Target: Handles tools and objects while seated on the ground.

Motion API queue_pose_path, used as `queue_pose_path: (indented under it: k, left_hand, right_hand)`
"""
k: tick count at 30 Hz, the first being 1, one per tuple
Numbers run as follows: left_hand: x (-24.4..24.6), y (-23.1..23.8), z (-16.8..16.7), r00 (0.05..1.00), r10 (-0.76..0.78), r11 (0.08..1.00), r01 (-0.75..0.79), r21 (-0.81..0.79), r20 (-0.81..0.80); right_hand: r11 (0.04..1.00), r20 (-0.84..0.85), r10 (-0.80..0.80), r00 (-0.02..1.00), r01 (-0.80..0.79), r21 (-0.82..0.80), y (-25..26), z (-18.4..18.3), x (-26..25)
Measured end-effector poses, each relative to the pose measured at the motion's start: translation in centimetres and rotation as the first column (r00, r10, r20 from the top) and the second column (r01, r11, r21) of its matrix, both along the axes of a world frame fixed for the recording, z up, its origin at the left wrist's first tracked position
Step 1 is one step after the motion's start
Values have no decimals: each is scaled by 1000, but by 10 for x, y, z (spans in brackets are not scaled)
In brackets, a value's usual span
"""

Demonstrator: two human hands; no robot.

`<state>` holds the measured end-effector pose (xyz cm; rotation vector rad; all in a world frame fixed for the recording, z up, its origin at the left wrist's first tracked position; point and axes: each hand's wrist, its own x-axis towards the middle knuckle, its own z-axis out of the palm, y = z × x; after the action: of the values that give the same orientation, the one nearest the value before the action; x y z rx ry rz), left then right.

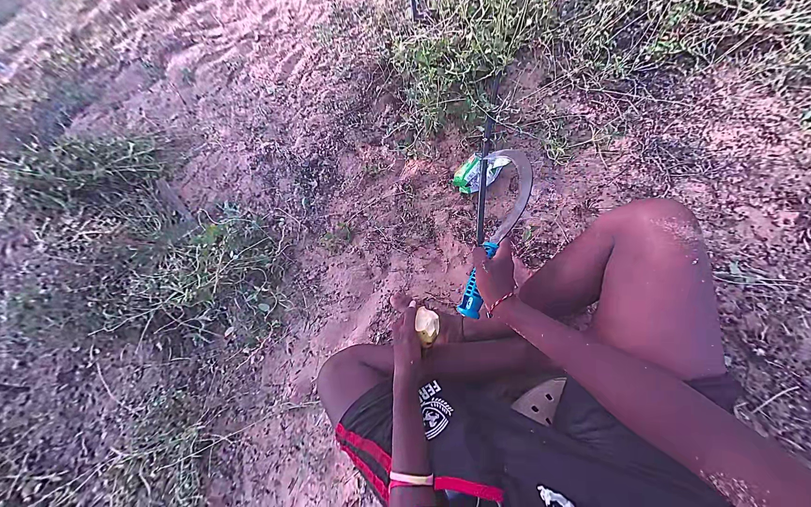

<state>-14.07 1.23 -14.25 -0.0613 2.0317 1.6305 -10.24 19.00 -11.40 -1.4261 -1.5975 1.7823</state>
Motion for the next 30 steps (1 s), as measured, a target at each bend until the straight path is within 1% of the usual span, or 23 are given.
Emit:
queue_pose_path:
  k: [4,7,10,14,15,16,17,18,19,20,21,22,24,26,28,30]
  left_hand:
    - [2,0,6,1000,3,1000,-3,-16,-25]
    - [3,2,9,1000,5,1000,-6,-28,-22]
    - [3,3,9,1000,11,1000,-11,-20,-19]
    - [-1,4,8,999,21,1000,-21,8,-30]
    - [0,3,5,1000,22,1000,-21,10,-23]
    - [-1,3,2,1000,23,1000,-23,18,-16]
    - [-4,2,-1,1000,26,999,-26,24,-16]
    - [-6,0,-4,999,32,999,-32,33,-17]
    - [-7,-1,-7,998,49,998,-47,48,-29]
    - [-6,-3,-8,997,61,995,-57,76,-54]
    - [-3,-7,-6,995,67,992,-58,111,-80]
    - [-1,-11,-4,992,71,989,-57,137,-102]
    - [-1,-11,-2,989,80,988,-62,143,-122]
    - [-6,-8,-1,994,61,992,-50,114,-88]
    - [-7,-5,0,1000,15,998,-15,67,-13]
    - [-7,-3,4,1000,-24,999,23,36,14]
  right_hand:
    - [998,54,38,998,-35,-51,-2,-22,-14]
    - [994,20,61,998,-59,-96,3,-37,-19]
    - [987,-14,59,998,-61,-151,3,-40,-23]
    - [990,-13,61,998,-62,-129,-3,-40,-30]
    - [986,-29,97,995,-100,-130,-8,-38,-32]
    - [977,-63,169,984,-176,-119,-15,-32,-36]
    - [949,-112,288,951,-299,-96,-24,-23,-41]
    - [897,-148,431,890,-441,-41,-36,-11,-44]
    - [817,-152,574,804,-575,46,-48,1,-46]
    - [733,-142,680,719,-664,147,-60,13,-45]
    - [674,-137,736,663,-699,240,-74,23,-44]
    - [647,-136,755,642,-693,317,-85,27,-42]
    - [655,-145,734,664,-635,410,-94,27,-35]
    - [667,-119,697,707,-578,470,-85,13,-27]
    - [672,-33,674,738,-594,441,-67,0,-15]
    - [721,30,628,778,-596,355,-52,-5,-8]
